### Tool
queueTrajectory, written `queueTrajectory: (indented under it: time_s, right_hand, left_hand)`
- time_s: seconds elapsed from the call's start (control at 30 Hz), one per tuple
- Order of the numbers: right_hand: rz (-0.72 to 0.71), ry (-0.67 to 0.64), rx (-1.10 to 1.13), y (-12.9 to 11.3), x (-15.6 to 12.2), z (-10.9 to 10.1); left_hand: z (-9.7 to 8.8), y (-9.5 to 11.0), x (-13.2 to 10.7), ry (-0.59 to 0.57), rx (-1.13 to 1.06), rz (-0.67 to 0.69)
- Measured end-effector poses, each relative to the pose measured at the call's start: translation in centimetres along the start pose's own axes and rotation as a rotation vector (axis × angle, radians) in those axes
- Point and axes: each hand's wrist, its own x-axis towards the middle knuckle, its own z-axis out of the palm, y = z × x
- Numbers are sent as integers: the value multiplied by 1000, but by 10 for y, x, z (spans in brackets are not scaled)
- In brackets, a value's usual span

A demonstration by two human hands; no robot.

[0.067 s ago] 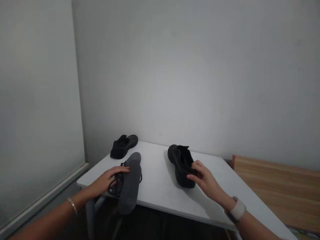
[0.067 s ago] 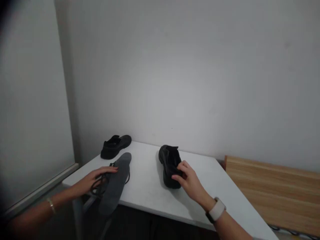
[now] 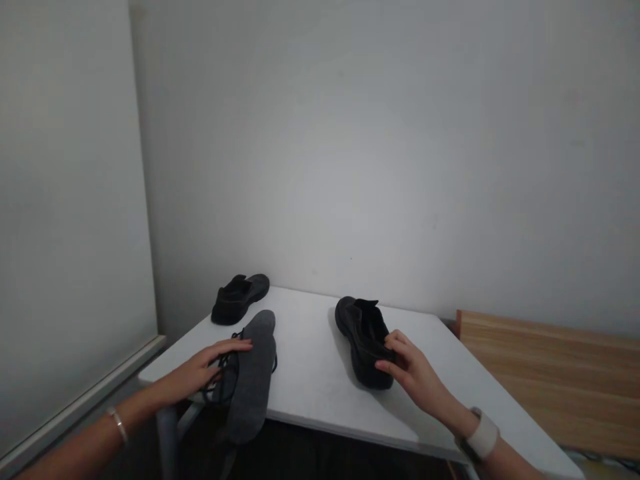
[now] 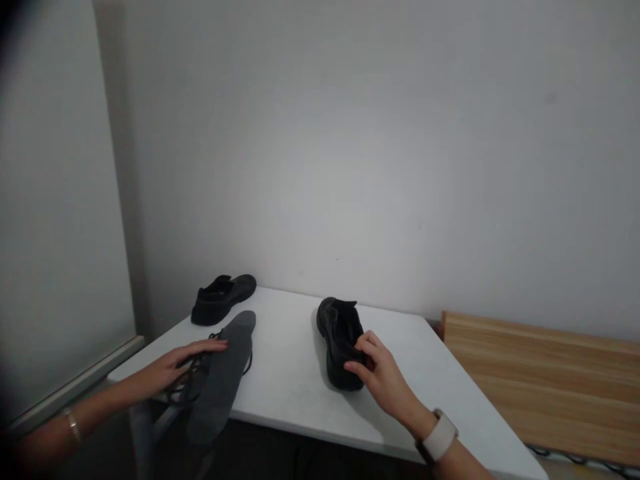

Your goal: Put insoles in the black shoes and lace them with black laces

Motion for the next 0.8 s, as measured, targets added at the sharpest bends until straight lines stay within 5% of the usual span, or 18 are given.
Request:
queueTrajectory:
  time_s: [0.1,0.27,0.4,0.5,0.67,0.8]
  right_hand:
    - [41,12,-13,2,-18,-5]
    - [64,12,-25,4,-33,-7]
    - [60,-22,-13,3,-35,-10]
    - [56,-34,-9,2,-35,-13]
    - [19,-21,-68,-4,-42,-23]
    - [-58,152,-126,-17,-52,-33]
  left_hand:
    - [-13,1,0,-108,71,-24]
    - [-21,38,2,-11,262,-39]
    - [-11,76,-6,-219,229,16]
    - [5,80,-12,-290,232,61]
    - [26,68,-7,-250,336,1]
    - [18,72,8,-86,409,37]
